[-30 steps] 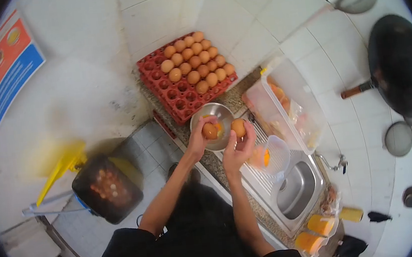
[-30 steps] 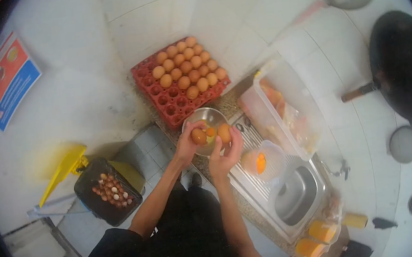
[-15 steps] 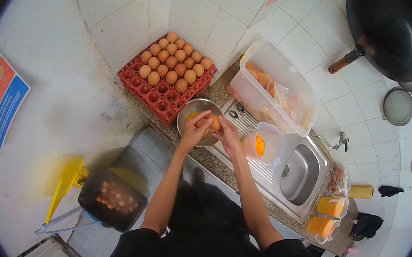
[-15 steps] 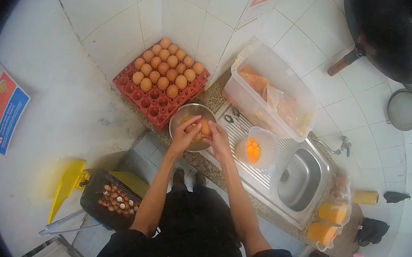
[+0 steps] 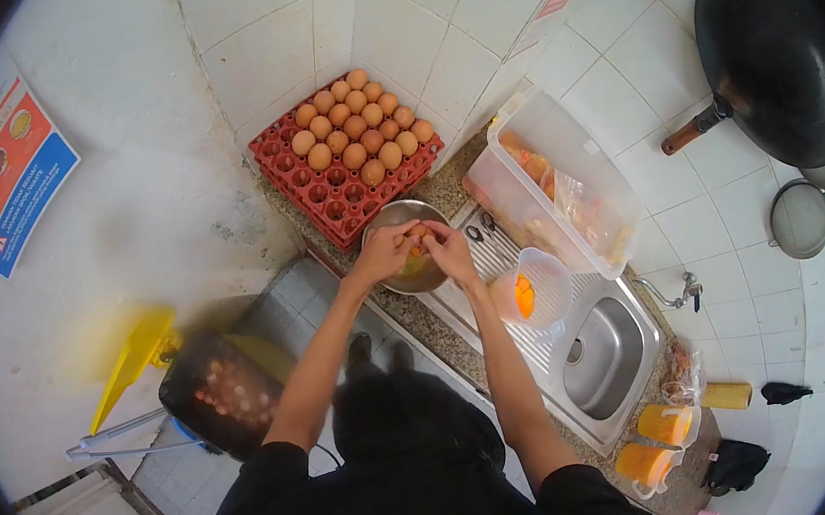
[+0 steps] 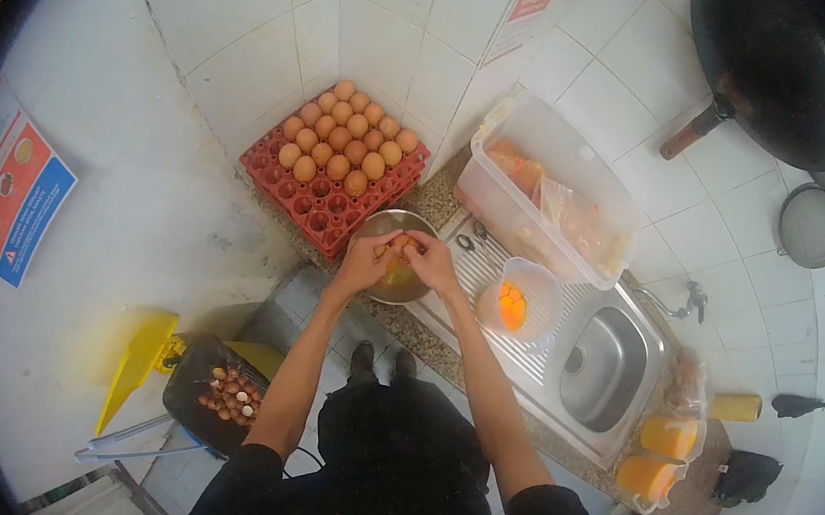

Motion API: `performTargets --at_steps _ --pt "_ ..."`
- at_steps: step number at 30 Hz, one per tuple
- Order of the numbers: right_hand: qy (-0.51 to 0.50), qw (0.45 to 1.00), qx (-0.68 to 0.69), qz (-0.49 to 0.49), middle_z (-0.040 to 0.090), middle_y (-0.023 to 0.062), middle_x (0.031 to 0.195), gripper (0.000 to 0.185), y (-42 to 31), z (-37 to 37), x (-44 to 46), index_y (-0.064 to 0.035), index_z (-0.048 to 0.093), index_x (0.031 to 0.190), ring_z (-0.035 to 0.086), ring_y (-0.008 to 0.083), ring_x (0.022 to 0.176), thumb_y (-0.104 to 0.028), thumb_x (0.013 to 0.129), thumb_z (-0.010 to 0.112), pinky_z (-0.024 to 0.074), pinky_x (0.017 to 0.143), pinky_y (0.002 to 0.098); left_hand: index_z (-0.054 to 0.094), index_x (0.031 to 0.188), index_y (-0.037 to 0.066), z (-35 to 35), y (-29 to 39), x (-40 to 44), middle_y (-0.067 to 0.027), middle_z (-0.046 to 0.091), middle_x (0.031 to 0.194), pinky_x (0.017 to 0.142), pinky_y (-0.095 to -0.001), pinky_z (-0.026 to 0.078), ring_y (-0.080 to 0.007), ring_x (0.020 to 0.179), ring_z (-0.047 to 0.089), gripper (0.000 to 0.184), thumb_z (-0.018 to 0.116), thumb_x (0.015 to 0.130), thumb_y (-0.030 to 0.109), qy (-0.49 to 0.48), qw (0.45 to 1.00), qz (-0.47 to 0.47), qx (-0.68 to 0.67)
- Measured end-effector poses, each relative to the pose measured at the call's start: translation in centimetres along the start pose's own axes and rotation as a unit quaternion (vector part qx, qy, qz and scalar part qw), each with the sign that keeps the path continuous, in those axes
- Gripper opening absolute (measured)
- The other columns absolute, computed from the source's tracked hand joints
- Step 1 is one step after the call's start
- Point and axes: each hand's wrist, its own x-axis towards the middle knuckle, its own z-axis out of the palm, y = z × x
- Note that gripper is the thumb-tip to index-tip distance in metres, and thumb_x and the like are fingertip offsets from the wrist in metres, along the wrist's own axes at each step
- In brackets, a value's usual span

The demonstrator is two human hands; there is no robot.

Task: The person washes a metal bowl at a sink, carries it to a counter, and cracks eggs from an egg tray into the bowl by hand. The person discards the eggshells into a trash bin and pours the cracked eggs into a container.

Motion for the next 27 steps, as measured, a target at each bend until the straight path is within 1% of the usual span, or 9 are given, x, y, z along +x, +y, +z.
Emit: performTargets --at_steps 2,5,8,11,14,17,20,23,27 --pt "-0.032 0.994 0.095 0.037 0.068 0.0101 0.106 0.035 -0.1 -0.5 0.2 0.0034 0.062 0.126 0.066 0.0129 0.087 -0.009 0.094 0.059 0.0574 0.073 0.0258 0.064 0.127 0.002 -1.2 1.7 0.3 -0.0177 0.071 0.092 0.079 -0.0311 0.052 -0.0168 0.080 0.066 0.036 0.064 0.092 0.011 -0.028 0.996 -0.070 0.044" --pt "-0.054 0.997 0.043 0.019 0.069 0.0104 0.106 0.039 -0.6 -1.3 0.3 0.0020 0.060 0.130 0.067 0.0144 0.087 -0.006 0.092 0.060 0.0577 0.075 0.0286 0.066 0.124 0.001 -1.2 1.1 0.4 -0.0239 0.070 0.099 0.084 -0.0395 0.052 -0.0383 0.091 0.067 0.035 0.065 0.091 0.014 -0.020 0.999 -0.025 0.003" --pt "-0.036 0.986 -0.118 -0.109 0.068 0.0114 0.105 0.042 -1.6 -1.6 -0.4 0.0002 0.060 0.131 0.067 0.0168 0.088 -0.002 0.089 0.062 0.0576 0.078 0.0313 0.066 0.123 0.001 -0.8 0.5 0.4 -0.0239 0.070 0.100 0.083 -0.0401 0.053 -0.0399 0.090 0.067 0.034 0.065 0.092 0.014 0.048 0.994 0.084 0.055" --pt "0.017 0.968 -0.203 -0.146 0.067 0.0150 0.111 0.044 -4.4 -1.7 -1.7 -0.0007 0.058 0.130 0.067 0.0204 0.095 0.000 0.087 0.067 0.0564 0.080 0.0321 0.067 0.122 0.000 -0.7 2.3 -0.2 -0.0181 0.072 0.098 0.079 -0.0361 0.055 -0.0309 0.085 0.070 0.032 0.065 0.095 0.018 0.114 0.993 0.030 -0.006" --pt "0.152 0.970 -0.072 -0.174 0.065 0.0171 0.121 0.044 -6.0 -0.1 -3.2 -0.0014 0.055 0.127 0.067 0.0244 0.103 -0.004 0.086 0.071 0.0540 0.086 0.0316 0.067 0.122 0.003 -0.7 3.8 -1.2 -0.0083 0.070 0.099 0.074 -0.0296 0.054 -0.0173 0.084 0.068 0.031 0.062 0.099 0.023 0.068 0.946 -0.222 -0.225" --pt "0.135 0.977 0.030 -0.163 0.061 0.0208 0.127 0.053 -7.6 2.3 -4.6 -0.0011 0.046 0.131 0.062 0.0378 0.111 -0.011 0.086 0.072 0.0484 0.096 0.0409 0.062 0.130 0.007 -0.8 4.9 -2.0 -0.0011 0.067 0.106 0.068 -0.0232 0.052 -0.0089 0.082 0.065 0.035 0.058 0.101 0.028 0.080 0.814 -0.231 -0.527" --pt "0.071 0.957 -0.127 -0.250 0.059 0.0183 0.133 0.042 -11.8 4.8 -5.5 -0.0024 0.053 0.126 0.062 0.0308 0.115 -0.011 0.089 0.071 0.0478 0.099 0.0373 0.055 0.136 0.011 -2.2 5.4 -3.6 -0.0012 0.064 0.115 0.063 -0.0217 0.050 -0.0103 0.078 0.065 0.039 0.057 0.102 0.030 0.146 0.751 -0.209 -0.609" --pt "-0.004 0.938 -0.148 -0.315 0.057 0.0181 0.135 0.034 -15.5 7.2 -5.2 -0.0046 0.061 0.121 0.059 0.0338 0.120 -0.014 0.089 0.071 0.0458 0.101 0.0403 0.052 0.136 0.012 -6.6 4.6 -7.7 -0.0035 0.063 0.120 0.056 -0.0209 0.049 -0.0103 0.074 0.064 0.041 0.058 0.101 0.031 0.238 0.694 -0.222 -0.643" --pt "-0.037 0.928 -0.144 -0.341 0.062 0.0175 0.125 0.027 -16.0 9.9 -1.0 -0.0053 0.066 0.112 0.058 0.0349 0.116 -0.014 0.087 0.072 0.0463 0.099 0.0412 0.053 0.133 0.011 -12.9 -1.8 -18.5 -0.0046 0.066 0.113 0.047 -0.0205 0.047 -0.0110 0.071 0.063 0.039 0.060 0.099 0.030 0.446 0.710 -0.183 -0.514"
